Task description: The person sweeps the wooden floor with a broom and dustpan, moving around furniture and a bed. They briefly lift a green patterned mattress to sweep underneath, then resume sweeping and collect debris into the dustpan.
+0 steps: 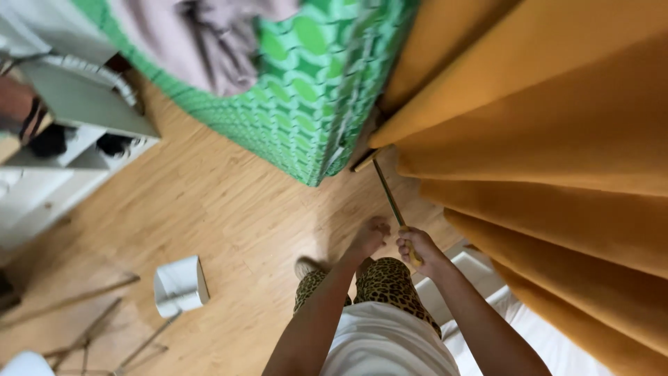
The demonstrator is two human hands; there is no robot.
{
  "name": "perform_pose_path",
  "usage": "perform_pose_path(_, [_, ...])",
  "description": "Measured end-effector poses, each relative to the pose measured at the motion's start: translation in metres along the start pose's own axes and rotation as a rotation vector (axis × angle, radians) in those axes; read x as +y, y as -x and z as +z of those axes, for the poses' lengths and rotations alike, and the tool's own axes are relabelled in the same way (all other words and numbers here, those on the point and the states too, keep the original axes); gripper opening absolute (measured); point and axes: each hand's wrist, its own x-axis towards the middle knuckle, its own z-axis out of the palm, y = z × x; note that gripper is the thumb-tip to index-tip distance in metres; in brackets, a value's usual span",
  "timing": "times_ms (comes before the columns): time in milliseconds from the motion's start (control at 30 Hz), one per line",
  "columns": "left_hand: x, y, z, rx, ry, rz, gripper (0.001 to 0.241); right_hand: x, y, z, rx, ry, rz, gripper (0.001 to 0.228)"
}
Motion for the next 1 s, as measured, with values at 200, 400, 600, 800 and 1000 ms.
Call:
perform_pose_path(200, [0.046, 0.011, 0.007, -0.104, -0.267, -0.105, 0.041, 0.014, -0.016, -0.006, 0.088, -0.03, 0.058, 0.001])
perform_pose_path(400, [-0.024, -0.046, -0.056, -0.38, -0.663, 0.112, 0.03, 0.062, -0.053, 0.003, 0.222, -0.106, -0.037, 0.01])
perform_pose_path(600, [0.082, -0.016, -0.123, -0.529, -0.816, -0.17, 0.048, 0.08, -0.035, 0.098, 0.382, -0.279, -0.101, 0.012])
perform_pose_path(800, [0.101, -0.007, -0.188, -0.602, -0.905, -0.352, 0.056, 0.138, -0.094, 0.182, 0.353, -0.686, -0.364, 0.033])
perform_pose_path(1000, [0.087, -0.013, -0.193, -0.619, -1.042, -0.49, 0.059, 0.117, -0.087, 0.244, 0.511, -0.953, -0.317, 0.048])
